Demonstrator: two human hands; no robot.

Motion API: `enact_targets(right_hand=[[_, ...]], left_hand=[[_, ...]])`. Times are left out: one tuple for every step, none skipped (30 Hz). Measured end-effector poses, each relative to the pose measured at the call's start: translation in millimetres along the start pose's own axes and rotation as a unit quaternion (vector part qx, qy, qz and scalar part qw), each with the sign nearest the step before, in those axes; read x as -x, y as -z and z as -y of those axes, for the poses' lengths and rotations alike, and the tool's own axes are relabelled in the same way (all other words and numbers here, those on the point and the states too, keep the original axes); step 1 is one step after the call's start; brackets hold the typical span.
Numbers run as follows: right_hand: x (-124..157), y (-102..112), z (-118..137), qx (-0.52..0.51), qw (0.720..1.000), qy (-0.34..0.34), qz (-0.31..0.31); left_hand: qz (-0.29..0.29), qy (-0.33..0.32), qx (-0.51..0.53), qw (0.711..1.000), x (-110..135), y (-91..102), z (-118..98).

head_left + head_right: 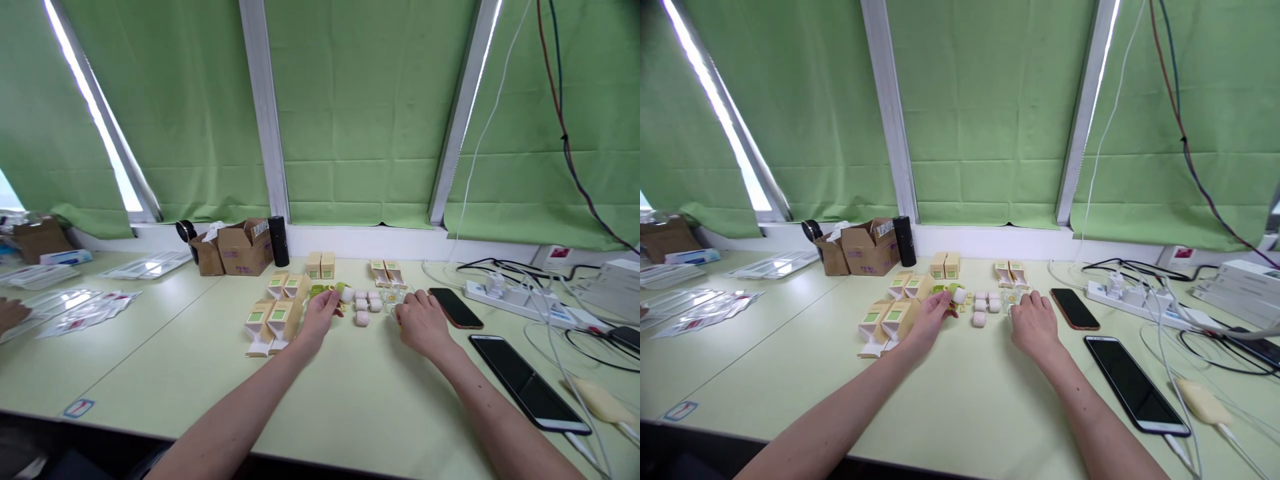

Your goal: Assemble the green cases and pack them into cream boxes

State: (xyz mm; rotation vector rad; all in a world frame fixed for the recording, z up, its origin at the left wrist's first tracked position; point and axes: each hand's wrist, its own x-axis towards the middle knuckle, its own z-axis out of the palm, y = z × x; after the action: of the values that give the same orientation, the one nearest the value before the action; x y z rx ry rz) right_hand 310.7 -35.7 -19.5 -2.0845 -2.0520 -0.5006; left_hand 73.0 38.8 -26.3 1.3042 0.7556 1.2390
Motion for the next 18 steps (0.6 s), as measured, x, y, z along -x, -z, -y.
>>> enact_targets(right_hand=[[0,1,0,-0.02,1.0,-0.001,0.0],[-1,2,0,-0.047,0.999,-0.003,-0.004],[-1,3,0,-0.082,0.997,-0.006,-0.013],[-2,3,0,-0.125,0.992,-0.008,-0.025],[-2,4,1,-0.178,0.983,-0.01,-0.038],[-3,4,2,-0.237,0.97,-0.011,-0.048],[-4,5,3,-0.303,0.951,-0.011,-0.055],[-5,5,4,-0.373,0.926,-0.013,-0.056],[-6,5,7,-0.443,0.895,-0.017,-0.054],[-7,5,10,-0.512,0.857,-0.02,-0.049],[-8,5,13,-0.577,0.815,-0.026,-0.043],[-8,6,17,-0.637,0.769,-0.03,-0.038],[-8,6,21,-0.693,0.72,-0.032,-0.029],[-7,7,26,-0.741,0.671,-0.034,-0.016],[-5,7,31,-0.782,0.622,-0.034,0.001],[-3,8,36,-0.818,0.574,-0.036,0.014],[-1,8,41,-0.844,0.535,-0.035,0.028],[1,9,45,-0.862,0.504,-0.034,0.038]], left_hand=[[-0.001,0.0,0.004,1.0,0,-0.1,0],[-0.002,0.0,0.007,1.0,0,-0.2,-1],[-0.002,0.0,0.011,1.0,0,-0.2,-1],[-0.001,0.0,0.014,1.0,0,0.0,-2],[0.001,0.0,0.017,1.0,0,0.1,-2],[0.0,-0.001,0.021,1.0,0,0.2,-2],[0.0,-0.002,0.025,1.0,0,0.3,-2],[-0.001,-0.002,0.029,1.0,0,0.4,-2],[-0.002,-0.002,0.034,0.999,0,0.4,-2],[-0.001,-0.001,0.039,0.999,0,0.3,-2],[0.0,0.0,0.044,0.999,0,0.2,-2],[0.002,0.001,0.048,0.999,0,0.1,-2],[0.002,0.002,0.052,0.999,0,0.0,-2],[0.001,0.004,0.055,0.998,0,-0.1,-2],[-0.001,0.005,0.057,0.998,0,-0.1,-2],[-0.004,0.005,0.059,0.998,0,-0.1,-2],[-0.005,0.005,0.061,0.998,0,-0.1,-1],[-0.006,0.003,0.061,0.998,0,-0.1,-1]])
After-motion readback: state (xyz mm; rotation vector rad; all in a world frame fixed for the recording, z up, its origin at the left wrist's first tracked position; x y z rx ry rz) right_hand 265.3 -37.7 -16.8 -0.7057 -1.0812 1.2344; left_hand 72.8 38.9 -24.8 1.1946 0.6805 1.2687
